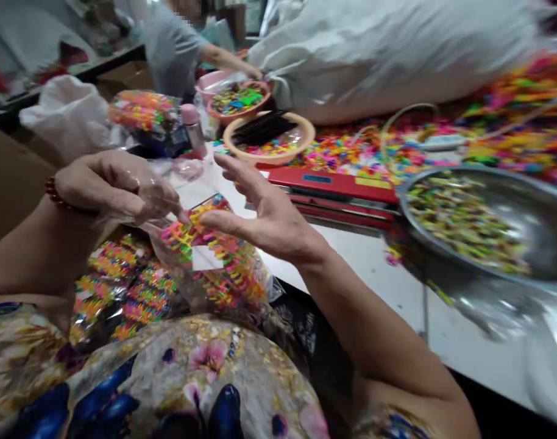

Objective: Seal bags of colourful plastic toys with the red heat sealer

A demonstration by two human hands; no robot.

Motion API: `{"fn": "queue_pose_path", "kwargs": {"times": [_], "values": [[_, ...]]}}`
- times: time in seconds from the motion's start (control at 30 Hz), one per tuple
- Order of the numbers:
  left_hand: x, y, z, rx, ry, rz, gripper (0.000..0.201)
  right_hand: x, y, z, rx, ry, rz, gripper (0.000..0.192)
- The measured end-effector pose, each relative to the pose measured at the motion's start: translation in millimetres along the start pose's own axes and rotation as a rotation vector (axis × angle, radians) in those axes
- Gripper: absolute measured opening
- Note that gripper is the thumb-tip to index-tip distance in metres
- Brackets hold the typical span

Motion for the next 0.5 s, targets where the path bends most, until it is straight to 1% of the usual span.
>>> {"fn": "queue_pose_path", "kwargs": {"times": [0.03,0.07,0.1,0.13,0.23,0.27,0.3,0.4,0.5], "values": [[-0.3,-31.5,15.7,0.225,0.055,0.062,0.030,2.2,10.9,-3.0,-0.014,-0.006,0.029,0.082],[-0.1,-58.1,30.3,0.387,0.090,0.104,0.030,3.8,22.2,-5.9,-0.030,-0.010,0.039,0.084],[-0.7,-78.5,46.6,0.464,0.096,0.117,0.029,4.2,33.6,-9.1,-0.048,-0.018,0.028,0.085],[-2.3,-92.5,65.7,0.454,0.074,0.097,0.028,2.9,44.9,-13.2,-0.063,-0.035,-0.003,0.084],[-3.1,-119.5,123.2,0.321,-0.019,0.022,0.027,-13.0,75.0,-33.0,-0.099,-0.160,-0.136,0.069],[-1.6,-128.1,139.0,0.308,-0.036,0.024,0.027,-21.0,83.5,-41.6,-0.116,-0.210,-0.153,0.064],[0.8,-137.5,152.2,0.325,-0.039,0.043,0.027,-29.4,91.0,-50.5,-0.139,-0.252,-0.146,0.061],[7.4,-163.7,176.5,0.421,-0.018,0.093,0.029,-52.5,109.2,-73.1,-0.251,-0.310,-0.031,0.058],[8.9,-180.0,186.0,0.440,0.003,0.066,0.030,-69.3,120.3,-85.5,-0.347,-0.321,0.099,0.058]]}}
Point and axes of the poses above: each hand's wrist, its own z-axis towards the middle knuckle, its own y-axis out of the back of the hand, x = y × z, the point moved 7 cm from there along z, towards the middle knuckle, and after that the axes turned 10 degrees about y, right-handed, at the moved point
